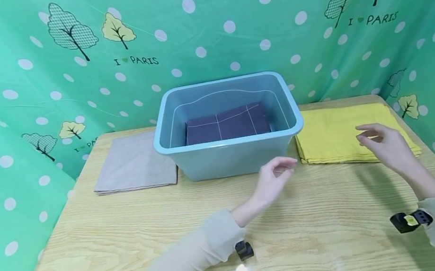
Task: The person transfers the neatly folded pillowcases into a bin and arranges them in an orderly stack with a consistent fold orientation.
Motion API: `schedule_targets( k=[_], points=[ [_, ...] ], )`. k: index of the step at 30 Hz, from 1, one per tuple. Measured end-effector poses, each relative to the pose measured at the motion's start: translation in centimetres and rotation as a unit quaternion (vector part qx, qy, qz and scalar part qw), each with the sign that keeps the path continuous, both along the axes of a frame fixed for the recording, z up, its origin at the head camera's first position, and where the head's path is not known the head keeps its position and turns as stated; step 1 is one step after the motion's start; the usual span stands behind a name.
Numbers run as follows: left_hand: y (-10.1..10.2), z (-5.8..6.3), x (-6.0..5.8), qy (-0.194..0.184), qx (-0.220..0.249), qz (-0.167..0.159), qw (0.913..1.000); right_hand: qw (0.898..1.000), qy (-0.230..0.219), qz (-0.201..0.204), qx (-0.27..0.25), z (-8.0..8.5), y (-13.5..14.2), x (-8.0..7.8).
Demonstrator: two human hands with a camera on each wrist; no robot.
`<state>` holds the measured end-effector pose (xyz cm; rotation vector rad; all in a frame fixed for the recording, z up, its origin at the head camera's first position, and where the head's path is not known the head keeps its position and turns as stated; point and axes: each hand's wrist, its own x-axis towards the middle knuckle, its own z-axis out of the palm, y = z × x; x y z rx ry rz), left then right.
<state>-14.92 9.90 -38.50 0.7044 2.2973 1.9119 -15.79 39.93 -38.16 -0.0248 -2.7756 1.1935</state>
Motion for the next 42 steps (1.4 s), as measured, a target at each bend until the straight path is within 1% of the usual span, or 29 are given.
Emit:
schedule_targets(
  k=[1,2,3,4,7,8,9,10,11,14,16,17,18,20,21,23,25,27,30,35,37,38,42],
  points=[
    [0.2,-0.1,0.0,0.000,-0.002,0.001,1.0000,1.000,0.000,0.001,-0.004,-0.4,0.5,-0.1],
    [0.4,-0.2,0.0,0.000,-0.004,0.001,1.0000,1.000,-0.006,-0.008,-0.002,-0.6,0.8,-0.3],
    [0.5,-0.3,0.0,-0.002,-0.005,0.001,1.0000,1.000,-0.007,-0.001,0.003,-0.6,0.9,-0.2],
    [0.7,-0.4,0.0,-0.004,-0.005,0.002,1.0000,1.000,-0.006,-0.008,-0.008,-0.7,1.0,-0.2],
    [1.3,-0.7,-0.2,-0.017,-0.003,0.010,0.9998,1.000,-0.007,-0.002,-0.003,-0.4,0.9,0.0],
    [1.5,-0.8,-0.2,-0.021,-0.002,0.013,0.9997,1.000,-0.012,-0.005,-0.003,-0.2,0.7,0.1],
    [1.7,-0.9,-0.3,-0.026,-0.002,0.016,0.9995,1.000,-0.011,0.005,0.005,-0.1,0.9,0.2],
    [1.8,-1.0,-0.3,-0.029,-0.002,0.018,0.9994,1.000,-0.015,-0.002,0.000,-0.4,1.1,0.1],
    [2.1,-1.1,-0.4,-0.032,0.000,0.019,0.9993,1.000,-0.020,0.003,0.011,-0.6,1.4,0.0],
    [2.7,-1.3,-0.5,-0.039,0.001,0.019,0.9990,0.999,-0.035,-0.014,0.025,-2.4,3.2,-1.0],
    [3.0,-1.4,-0.6,-0.044,-0.003,0.022,0.9988,0.999,-0.041,-0.008,0.018,-3.4,4.4,-1.6],
    [3.2,-1.4,-0.7,-0.047,-0.004,0.024,0.9986,0.999,-0.043,-0.009,0.031,-3.7,4.7,-1.8],
    [3.4,-1.4,-0.7,-0.051,-0.009,0.027,0.9983,0.998,-0.044,-0.019,0.039,-4.0,4.9,-2.0],
    [3.7,-1.5,-0.9,-0.060,-0.018,0.032,0.9975,0.997,-0.051,-0.038,0.047,-3.9,4.7,-2.2],
    [3.9,-1.5,-1.0,-0.064,-0.020,0.034,0.9972,0.997,-0.050,-0.038,0.049,-3.6,4.5,-2.1],
    [4.2,-1.6,-1.2,-0.073,-0.022,0.036,0.9964,0.995,-0.051,-0.054,0.068,-2.9,3.6,-1.9],
    [4.4,-1.7,-1.4,-0.077,-0.024,0.038,0.9960,0.995,-0.051,-0.050,0.070,-1.7,2.6,-1.5],
    [4.7,-1.8,-1.6,-0.082,-0.022,0.040,0.9956,0.996,-0.047,-0.035,0.068,-0.8,1.8,-1.2],
    [5.1,-1.9,-1.8,-0.079,-0.029,0.042,0.9955,0.995,-0.055,-0.046,0.071,-0.1,1.3,-1.0],
    [5.9,-2.5,-2.3,-0.065,-0.051,0.035,0.9959,0.994,-0.064,-0.067,0.060,-0.5,2.5,-1.6],
    [6.1,-2.6,-2.5,-0.067,-0.057,0.034,0.9956,0.994,-0.066,-0.073,0.054,-0.8,2.9,-1.8],
    [6.2,-2.6,-2.7,-0.070,-0.059,0.033,0.9952,0.992,-0.068,-0.089,0.056,-0.9,3.1,-1.9],
    [6.6,-2.6,-3.2,-0.080,-0.064,0.033,0.9942,0.992,-0.066,-0.095,0.044,-1.5,3.6,-2.4]
  ],
)
